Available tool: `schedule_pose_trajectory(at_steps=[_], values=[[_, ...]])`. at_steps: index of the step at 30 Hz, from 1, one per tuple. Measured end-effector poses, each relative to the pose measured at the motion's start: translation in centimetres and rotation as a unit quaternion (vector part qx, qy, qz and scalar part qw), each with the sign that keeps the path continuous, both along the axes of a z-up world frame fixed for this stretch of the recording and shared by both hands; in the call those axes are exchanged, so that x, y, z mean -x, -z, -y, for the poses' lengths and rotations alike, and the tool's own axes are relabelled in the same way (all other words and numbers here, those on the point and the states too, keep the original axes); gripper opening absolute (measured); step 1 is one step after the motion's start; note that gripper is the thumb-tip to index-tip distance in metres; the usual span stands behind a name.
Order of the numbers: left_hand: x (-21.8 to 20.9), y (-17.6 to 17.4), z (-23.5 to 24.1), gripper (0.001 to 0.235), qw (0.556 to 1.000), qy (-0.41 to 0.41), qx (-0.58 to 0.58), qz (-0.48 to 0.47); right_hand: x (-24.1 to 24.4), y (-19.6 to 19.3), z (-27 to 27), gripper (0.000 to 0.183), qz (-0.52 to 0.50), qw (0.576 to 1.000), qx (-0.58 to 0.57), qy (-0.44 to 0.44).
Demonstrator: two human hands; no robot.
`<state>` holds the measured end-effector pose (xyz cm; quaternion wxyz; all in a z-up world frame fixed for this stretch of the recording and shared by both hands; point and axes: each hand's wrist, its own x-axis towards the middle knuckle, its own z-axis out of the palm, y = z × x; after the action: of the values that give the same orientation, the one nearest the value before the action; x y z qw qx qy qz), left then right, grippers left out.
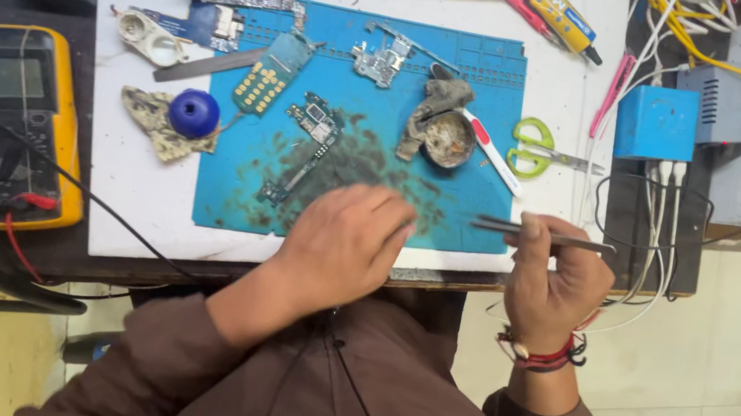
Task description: The person uses a hot air gun and tweezers to remove and reposition small components on a circuit board. They also use a toothbrush to clean the board and apply flux from a tube to specific areas.
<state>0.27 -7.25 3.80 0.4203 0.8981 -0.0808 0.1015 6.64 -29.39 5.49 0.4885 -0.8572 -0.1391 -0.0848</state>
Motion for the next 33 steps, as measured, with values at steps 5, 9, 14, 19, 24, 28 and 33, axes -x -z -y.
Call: schedule_pose_trajectory(at_steps=[5,9,14,19,24,28,33], values=[[-4.8,1.5,1.9,0.037,0.995,-0.025,-0.086,0.035,-0.8,0.9,1.8,0.022,-0.106,0.990,0.089,-0.037],[-6.2,2.0,2.7,0.042,0.994,-0.049,-0.074,0.067,-1.0,2.6,1.7,0.025,-0.088,0.996,-0.034,-0.003],[-6.7,2.2,4.6,0.037,0.985,0.005,-0.158,0.065,-1.2,4.8,1.7,0.026,-0.119,0.988,-0.066,0.069],[-6.7,2.8,5.8,0.043,0.969,-0.006,-0.238,0.064,-2.3,6.1,1.8,0.023,-0.082,0.987,-0.130,0.045],[-6.7,3.3,5.9,0.047,0.950,-0.011,-0.300,0.081,-2.7,6.6,1.9,0.024,-0.119,0.981,-0.145,0.054],[-6.6,3.3,6.4,0.048,0.913,0.008,-0.400,0.073,-3.0,6.6,1.7,0.024,-0.137,0.976,-0.153,0.078],[-6.7,3.4,6.7,0.052,0.888,0.025,-0.450,0.087,-3.7,6.7,2.0,0.024,-0.174,0.968,-0.158,0.085]])
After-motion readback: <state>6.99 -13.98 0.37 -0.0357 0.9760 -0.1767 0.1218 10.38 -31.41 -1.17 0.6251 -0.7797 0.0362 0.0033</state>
